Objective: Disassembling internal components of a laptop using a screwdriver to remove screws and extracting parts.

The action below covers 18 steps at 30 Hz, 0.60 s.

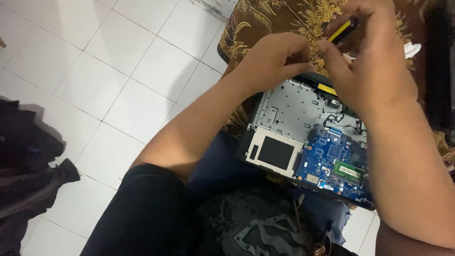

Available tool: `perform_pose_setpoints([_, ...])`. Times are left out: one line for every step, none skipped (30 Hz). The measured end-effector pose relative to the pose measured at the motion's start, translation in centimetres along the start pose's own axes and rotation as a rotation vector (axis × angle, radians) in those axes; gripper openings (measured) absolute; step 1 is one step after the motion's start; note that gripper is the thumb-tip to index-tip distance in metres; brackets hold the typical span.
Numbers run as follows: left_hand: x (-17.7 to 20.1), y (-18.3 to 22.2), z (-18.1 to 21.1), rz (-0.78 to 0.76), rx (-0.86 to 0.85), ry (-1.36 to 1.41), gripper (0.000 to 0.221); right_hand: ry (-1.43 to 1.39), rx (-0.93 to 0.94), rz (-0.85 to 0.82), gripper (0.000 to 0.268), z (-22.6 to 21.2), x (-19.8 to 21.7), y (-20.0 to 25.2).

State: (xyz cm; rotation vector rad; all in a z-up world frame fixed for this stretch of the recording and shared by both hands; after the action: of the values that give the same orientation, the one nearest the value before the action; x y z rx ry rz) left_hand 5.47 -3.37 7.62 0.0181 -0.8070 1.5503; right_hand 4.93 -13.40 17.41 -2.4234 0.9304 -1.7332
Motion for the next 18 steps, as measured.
perform_pose_setpoints([0.0,0.0,-0.2,0.006,0.055,-0.007,0.022,0.071,-0.065,0.001,0.042,0.7,0.1,0.3])
perform_pose_setpoints([0.0,0.0,-0.5,0.006,0.058,-0.008,0.022,0.068,-0.065,-0.001,0.042,1.0,0.0,0.4])
perform_pose_setpoints([0.0,0.1,-0.1,-0.008,-0.005,-0.003,0.013,0.006,-0.036,0.002,0.042,1.0,-0.2,0.4])
perform_pose_setpoints([-0.1,0.1,0.4,-0.023,-0.071,0.003,0.009,-0.053,-0.008,0.006,0.043,1.0,-0.3,0.4])
perform_pose_setpoints([-0.2,0.2,0.3,-0.024,-0.071,0.003,0.009,-0.053,-0.008,0.006,0.043,0.7,-0.3,0.3])
perform_pose_setpoints([-0.1,0.1,0.0,0.001,-0.043,-0.018,0.010,-0.097,-0.042,0.003,0.046,0.7,-0.4,0.2])
perform_pose_setpoints([-0.1,0.1,-0.4,0.026,-0.014,-0.040,0.015,-0.141,-0.076,0.000,0.048,0.7,-0.5,0.2])
perform_pose_setpoints([-0.1,0.1,0.0,0.026,-0.013,-0.039,0.015,-0.141,-0.077,-0.001,0.048,0.8,-0.6,0.3])
perform_pose_setpoints([-0.1,0.0,0.2,0.021,0.006,-0.015,0.013,-0.172,-0.047,0.025,0.049,0.7,-0.4,0.4])
perform_pose_setpoints([0.0,0.0,0.4,0.016,0.025,0.009,0.011,-0.204,-0.015,0.051,0.049,0.6,-0.3,0.5])
perform_pose_setpoints([0.0,0.0,0.4,0.016,0.026,0.009,0.011,-0.205,-0.015,0.050,0.049,0.9,-0.4,0.5])
perform_pose_setpoints([0.1,0.1,0.4,0.021,0.027,0.009,0.010,-0.231,-0.007,0.068,0.047,1.1,-0.3,0.6])
perform_pose_setpoints([0.2,0.1,0.4,0.026,0.028,0.010,0.010,-0.257,0.002,0.085,0.045,1.3,-0.2,0.6])
perform_pose_setpoints([0.3,0.1,0.4,0.025,0.028,0.011,0.010,-0.257,0.000,0.085,0.045,1.4,-0.3,0.7])
perform_pose_setpoints([0.5,0.1,0.7,0.030,-0.008,0.020,0.012,-0.270,-0.002,0.096,0.044,1.4,-0.3,0.7])
perform_pose_setpoints([0.8,0.1,1.0,0.035,-0.045,0.028,0.014,-0.283,-0.002,0.106,0.043,1.5,-0.3,0.7])
perform_pose_setpoints([1.1,0.1,0.9,0.035,-0.046,0.029,0.014,-0.282,-0.003,0.107,0.043,1.9,-0.3,0.9])
perform_pose_setpoints([1.2,0.2,1.0,0.013,-0.077,0.050,0.015,-0.311,-0.026,0.155,0.042,2.6,-0.1,1.2])
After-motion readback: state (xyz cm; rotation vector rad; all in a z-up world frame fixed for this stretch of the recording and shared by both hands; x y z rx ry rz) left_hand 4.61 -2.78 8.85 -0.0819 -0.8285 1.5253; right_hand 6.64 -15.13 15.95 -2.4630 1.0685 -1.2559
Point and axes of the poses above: each hand's wrist, its own y-axis away from the middle knuckle, its own x-axis out of the back of the hand, z = x × y, the point moved 9 cm from there along -y, towards the middle knuckle, and after that the axes turned 9 degrees about x, right-handed, at the moved point
